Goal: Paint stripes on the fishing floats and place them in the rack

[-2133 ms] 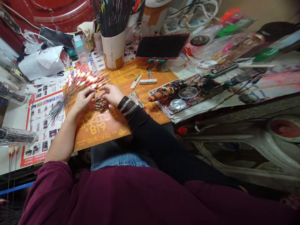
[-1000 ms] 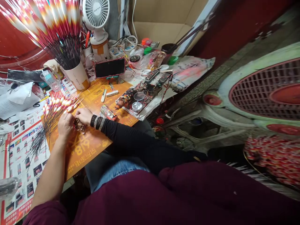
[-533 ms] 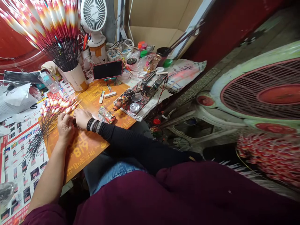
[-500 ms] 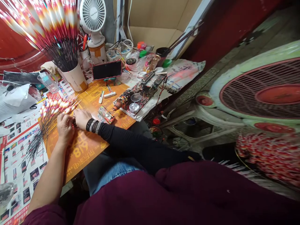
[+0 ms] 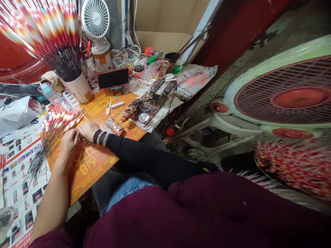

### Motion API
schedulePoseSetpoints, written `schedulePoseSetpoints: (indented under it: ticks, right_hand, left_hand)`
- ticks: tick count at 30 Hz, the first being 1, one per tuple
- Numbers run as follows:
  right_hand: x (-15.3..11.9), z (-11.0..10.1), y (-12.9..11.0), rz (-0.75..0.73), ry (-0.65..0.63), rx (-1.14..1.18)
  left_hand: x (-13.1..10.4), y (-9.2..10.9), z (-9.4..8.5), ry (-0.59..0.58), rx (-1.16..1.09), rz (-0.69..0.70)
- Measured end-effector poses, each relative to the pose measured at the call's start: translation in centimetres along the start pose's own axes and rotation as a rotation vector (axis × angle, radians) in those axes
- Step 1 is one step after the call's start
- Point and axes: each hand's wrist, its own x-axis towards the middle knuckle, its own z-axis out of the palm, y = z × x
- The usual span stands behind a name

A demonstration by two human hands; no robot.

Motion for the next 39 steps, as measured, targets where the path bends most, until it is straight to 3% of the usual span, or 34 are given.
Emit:
schedulePoseSetpoints:
  ticks: [4,8,28,32,37,39]
  right_hand:
    - [0.5,-0.3,0.3,-0.01,-0.018,0.056]
    - [0.9,0.0,0.6,-0.006,0.003,0.104]
    - [1.2,0.3,0.4,0.043,0.027,0.084]
    - [1.6,0.7,1.3,-0.004,0.053,0.088]
    - [1.5,1.5,2.1,-0.18,0.082,0.033]
    - [1.3,2.0,1.8,-0.184,0.097,0.08]
  left_hand:
    - [0.2,1.0,-0.4,0.071,0.15,0.186]
    - [0.3,1.6,-0.6,0.092,0.244,0.271]
    - [0.3,1.8,-0.5,0.031,0.196,0.334]
    - [0.3,2.0,0.1,0.106,0.168,0.245]
    - [0.0,2.0,1.3,0.158,0.064,-0.065]
    - [-0.2,1.4,1.4,0.17,-0.018,-0.166]
